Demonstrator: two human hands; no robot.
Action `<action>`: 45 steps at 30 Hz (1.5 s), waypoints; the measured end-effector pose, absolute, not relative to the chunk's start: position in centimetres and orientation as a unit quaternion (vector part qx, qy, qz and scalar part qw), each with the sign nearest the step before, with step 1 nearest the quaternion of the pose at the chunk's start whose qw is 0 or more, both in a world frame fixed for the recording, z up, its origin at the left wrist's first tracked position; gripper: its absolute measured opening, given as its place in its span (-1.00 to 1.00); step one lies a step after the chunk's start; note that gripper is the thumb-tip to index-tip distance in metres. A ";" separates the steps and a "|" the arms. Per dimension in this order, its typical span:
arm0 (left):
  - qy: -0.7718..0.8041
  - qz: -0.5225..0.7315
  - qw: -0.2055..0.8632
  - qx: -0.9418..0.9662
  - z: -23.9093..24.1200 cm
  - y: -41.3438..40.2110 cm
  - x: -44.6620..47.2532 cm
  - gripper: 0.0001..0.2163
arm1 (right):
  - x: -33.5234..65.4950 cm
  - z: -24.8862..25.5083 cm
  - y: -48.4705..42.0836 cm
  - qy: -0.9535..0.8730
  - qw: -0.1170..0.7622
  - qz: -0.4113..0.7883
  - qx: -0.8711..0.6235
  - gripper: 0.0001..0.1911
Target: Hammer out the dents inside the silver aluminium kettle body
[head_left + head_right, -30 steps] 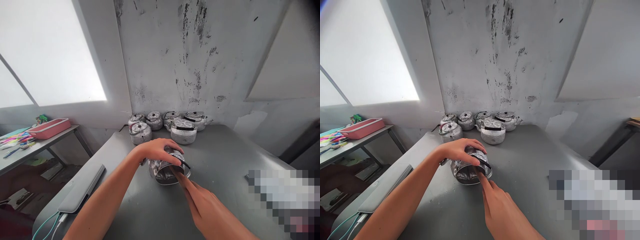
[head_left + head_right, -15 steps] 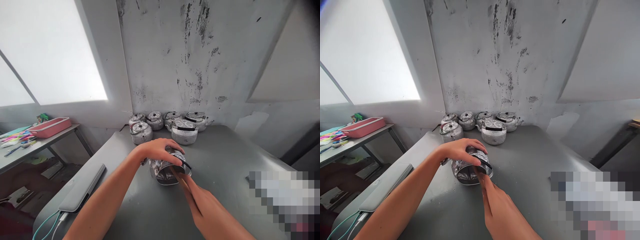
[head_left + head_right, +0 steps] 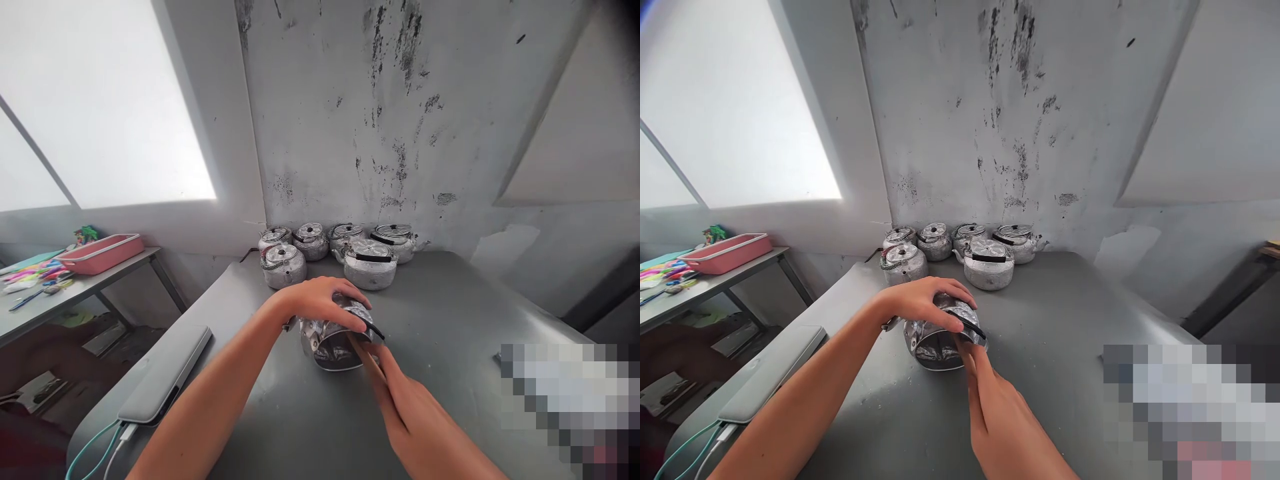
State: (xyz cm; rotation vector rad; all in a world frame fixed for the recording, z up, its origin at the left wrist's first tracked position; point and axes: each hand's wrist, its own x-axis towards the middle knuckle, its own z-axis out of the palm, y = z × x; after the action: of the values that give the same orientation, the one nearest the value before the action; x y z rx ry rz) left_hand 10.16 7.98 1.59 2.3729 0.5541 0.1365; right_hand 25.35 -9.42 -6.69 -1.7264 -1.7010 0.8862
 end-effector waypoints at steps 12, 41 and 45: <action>0.216 0.053 0.344 0.912 1.7 7.9 10.2 -0.54 | 25.3 -6.9 -9.3 -0.631 0.285 0.342 -0.635 -0.44; 0.209 0.054 0.344 0.914 1.6 8.0 10.2 -0.54 | 25.0 -6.8 -9.3 -0.596 0.289 0.362 -0.655 -0.43; 0.213 0.054 0.341 0.914 1.6 8.0 10.3 -0.54 | 25.0 -6.8 -9.3 -0.606 0.283 0.349 -0.657 -0.43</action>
State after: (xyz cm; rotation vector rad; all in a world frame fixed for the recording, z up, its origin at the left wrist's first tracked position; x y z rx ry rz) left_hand 10.29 8.01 1.56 2.3774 0.5528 0.1397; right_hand 25.04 -9.30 -6.84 -1.7591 -1.6221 0.9339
